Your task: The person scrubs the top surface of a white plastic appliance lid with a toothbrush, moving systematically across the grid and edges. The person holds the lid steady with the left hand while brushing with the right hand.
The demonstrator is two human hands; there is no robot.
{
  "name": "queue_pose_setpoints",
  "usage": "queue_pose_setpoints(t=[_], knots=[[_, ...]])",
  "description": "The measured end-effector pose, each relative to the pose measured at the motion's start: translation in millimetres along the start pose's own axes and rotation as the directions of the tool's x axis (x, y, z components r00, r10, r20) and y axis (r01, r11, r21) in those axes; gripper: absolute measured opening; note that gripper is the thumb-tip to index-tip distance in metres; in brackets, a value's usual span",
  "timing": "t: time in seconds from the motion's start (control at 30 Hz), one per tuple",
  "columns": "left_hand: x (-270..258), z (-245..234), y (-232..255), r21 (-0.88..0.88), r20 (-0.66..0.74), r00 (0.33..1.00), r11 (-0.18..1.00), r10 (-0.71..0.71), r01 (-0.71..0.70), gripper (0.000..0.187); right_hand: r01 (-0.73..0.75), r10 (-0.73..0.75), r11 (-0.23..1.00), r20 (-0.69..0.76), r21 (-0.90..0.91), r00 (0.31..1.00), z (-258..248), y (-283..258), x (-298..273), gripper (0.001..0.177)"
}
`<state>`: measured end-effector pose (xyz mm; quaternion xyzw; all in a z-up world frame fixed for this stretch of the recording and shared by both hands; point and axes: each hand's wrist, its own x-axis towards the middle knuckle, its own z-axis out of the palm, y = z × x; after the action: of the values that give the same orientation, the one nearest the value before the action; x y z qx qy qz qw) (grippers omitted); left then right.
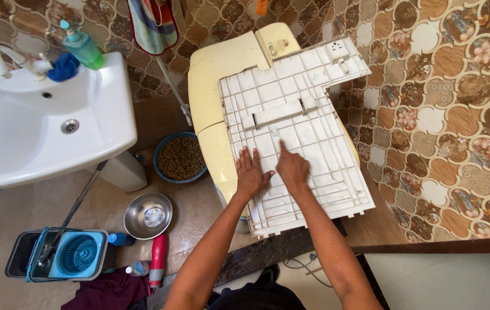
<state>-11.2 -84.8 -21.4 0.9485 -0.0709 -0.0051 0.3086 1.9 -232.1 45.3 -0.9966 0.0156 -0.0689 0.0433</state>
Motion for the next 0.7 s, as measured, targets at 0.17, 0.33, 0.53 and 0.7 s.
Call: queue_pose_setpoints(t=[0.17,0.33,0.53,0.7], knots=[[-6,-4,3,-0.023,0.022,1.0,1.0,-0.003,0.004,0.106,-0.042,0.045,0.998,-0.056,0.039,0.997,-18,8,-14,0.055],[-2,-12,6,-0.029,0.048,0.999,0.999,-0.024,0.025,0.105,-0.09,0.089,0.996,-0.055,-0.021,0.995,-31,17,-20,0.054],[-3,-13,5,-0.034,0.058,0.998,0.999,-0.016,0.018,0.106,-0.041,0.04,0.999,-0.042,-0.021,0.998,-32,21,-47,0.056],[-4,-3,1,-0.027,0.032,0.999,0.999,-0.016,0.016,0.106,-0.086,0.085,0.996,-0.082,-0.008,0.993,-30,24,-63,0.051]])
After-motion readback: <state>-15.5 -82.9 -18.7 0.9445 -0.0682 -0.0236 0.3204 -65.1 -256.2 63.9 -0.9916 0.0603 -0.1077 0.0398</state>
